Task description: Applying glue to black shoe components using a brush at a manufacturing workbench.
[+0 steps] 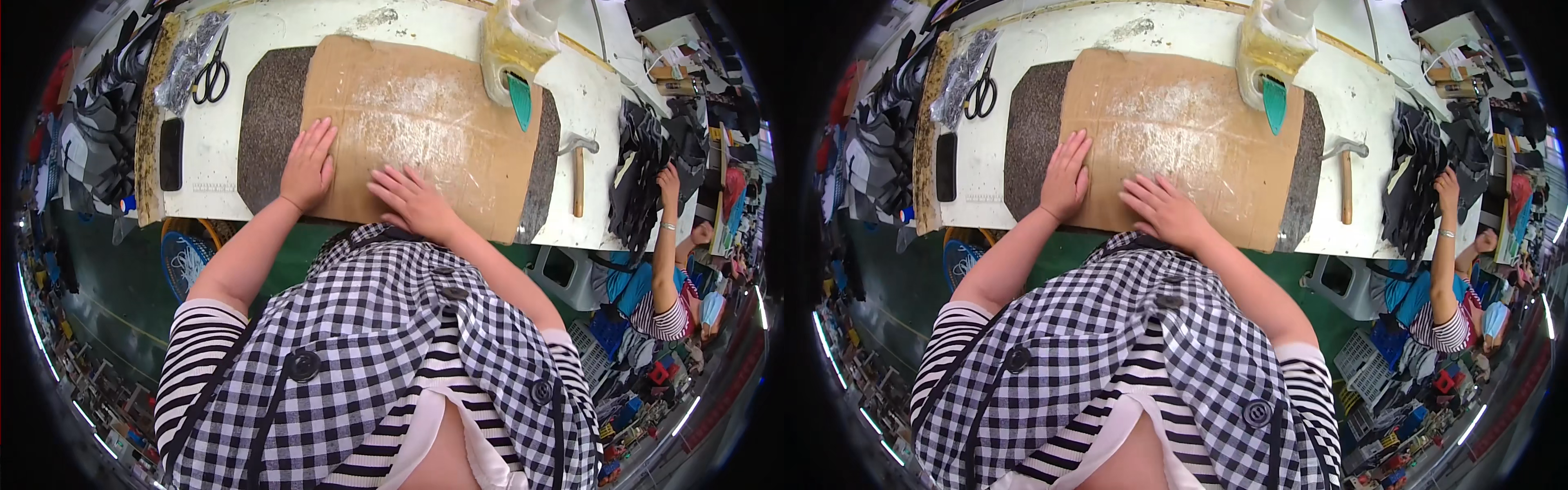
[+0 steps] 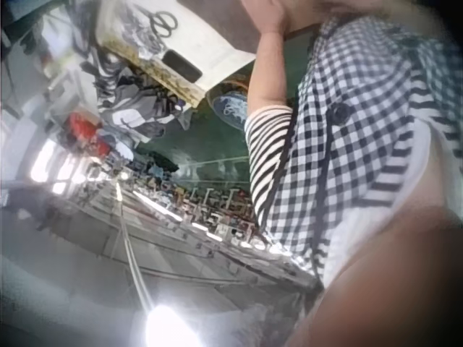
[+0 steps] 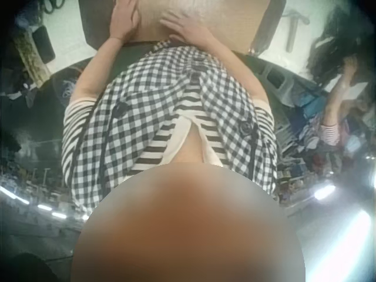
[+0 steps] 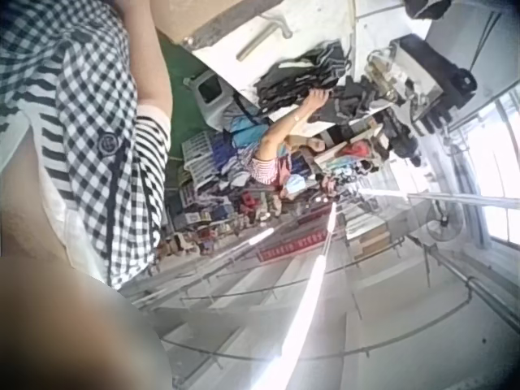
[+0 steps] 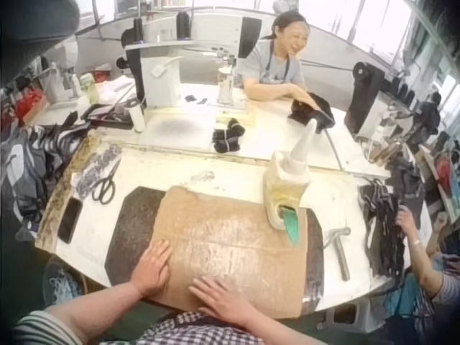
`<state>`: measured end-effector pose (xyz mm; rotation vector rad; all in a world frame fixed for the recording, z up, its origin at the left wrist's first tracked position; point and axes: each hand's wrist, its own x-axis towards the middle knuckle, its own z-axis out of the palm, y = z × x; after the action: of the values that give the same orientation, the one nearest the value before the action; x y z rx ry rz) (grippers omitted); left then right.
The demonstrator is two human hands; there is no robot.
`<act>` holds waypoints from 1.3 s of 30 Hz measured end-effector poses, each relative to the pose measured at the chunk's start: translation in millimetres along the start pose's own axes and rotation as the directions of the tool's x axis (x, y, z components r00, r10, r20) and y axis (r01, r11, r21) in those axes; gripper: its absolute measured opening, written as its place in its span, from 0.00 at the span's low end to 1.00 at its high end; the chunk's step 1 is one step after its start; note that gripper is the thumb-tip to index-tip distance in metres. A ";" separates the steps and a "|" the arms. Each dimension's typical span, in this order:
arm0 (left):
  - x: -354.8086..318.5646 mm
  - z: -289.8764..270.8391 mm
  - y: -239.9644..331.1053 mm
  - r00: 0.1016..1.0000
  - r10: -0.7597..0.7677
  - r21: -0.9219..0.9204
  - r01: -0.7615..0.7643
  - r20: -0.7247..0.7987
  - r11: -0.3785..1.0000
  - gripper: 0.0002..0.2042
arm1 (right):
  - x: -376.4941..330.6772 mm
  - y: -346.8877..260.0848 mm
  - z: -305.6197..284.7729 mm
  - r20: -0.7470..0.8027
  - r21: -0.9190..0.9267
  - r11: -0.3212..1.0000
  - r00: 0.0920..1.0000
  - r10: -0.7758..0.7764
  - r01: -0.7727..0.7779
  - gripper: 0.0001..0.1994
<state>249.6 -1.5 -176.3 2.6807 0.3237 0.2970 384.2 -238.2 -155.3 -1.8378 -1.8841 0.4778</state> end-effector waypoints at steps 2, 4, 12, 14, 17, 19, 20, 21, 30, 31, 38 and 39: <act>0.3 -0.2 2.6 1.000 0.003 0.057 -0.004 0.017 0.998 0.26 | -12.3 8.7 1.4 0.023 -0.038 0.997 0.997 0.067 -0.067 0.29; -0.6 -0.1 4.3 1.000 0.009 0.077 -0.009 -0.003 0.997 0.26 | -53.9 21.7 -6.2 0.033 -0.145 0.980 0.989 0.143 -0.137 0.30; -17.5 19.4 11.4 0.975 -0.186 0.175 0.206 -0.124 0.963 0.25 | -224.0 28.6 -39.5 -0.192 -0.234 0.725 0.762 0.619 -0.648 0.32; -29.7 26.0 16.3 0.944 -0.273 0.171 0.305 -0.186 0.937 0.25 | -237.3 29.4 -45.9 -0.086 -0.380 0.695 0.772 0.630 -0.610 0.33; -67.5 28.1 29.2 0.886 -0.401 0.238 0.451 -0.232 0.860 0.25 | -240.6 31.0 -53.3 -0.126 -0.384 0.720 0.806 0.579 -0.578 0.32; -103.3 31.8 46.6 0.858 -0.473 0.245 0.511 -0.200 0.824 0.26 | -232.5 35.6 -56.1 -0.240 -0.364 0.741 0.825 0.512 -0.565 0.26; -123.1 32.7 55.3 0.846 -0.496 0.218 0.531 -0.197 0.819 0.27 | -225.2 40.5 -57.5 -0.324 -0.203 0.781 0.793 0.516 -0.591 0.23; -142.1 35.2 65.0 0.843 -0.502 0.209 0.536 -0.193 0.818 0.27 | -216.1 46.3 -58.7 -0.415 -0.045 0.803 0.742 0.526 -0.594 0.20; -276.4 54.9 142.4 0.631 -0.774 0.307 0.749 -0.057 0.587 0.28 | -141.4 99.7 -71.0 -0.420 0.091 0.859 0.763 0.491 -0.503 0.07; -284.2 58.2 146.3 0.655 -0.750 0.292 0.738 -0.094 0.609 0.28 | -138.6 99.7 -72.3 -0.359 0.127 0.823 0.748 0.558 -0.553 0.06; -310.7 77.2 164.5 0.525 -0.850 0.181 0.840 -0.032 0.512 0.29 | -130.2 115.8 -69.3 -0.332 -0.120 0.886 0.860 0.388 -0.447 0.04; -311.7 77.7 165.1 0.525 -0.850 0.175 0.842 -0.048 0.510 0.29 | -131.8 119.0 -69.6 -0.340 -0.023 0.904 0.854 0.395 -0.428 0.04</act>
<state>3.0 -261.2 -222.9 2.3012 1.6511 -0.1186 521.8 -369.0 -173.6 -2.2397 -1.3127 0.1949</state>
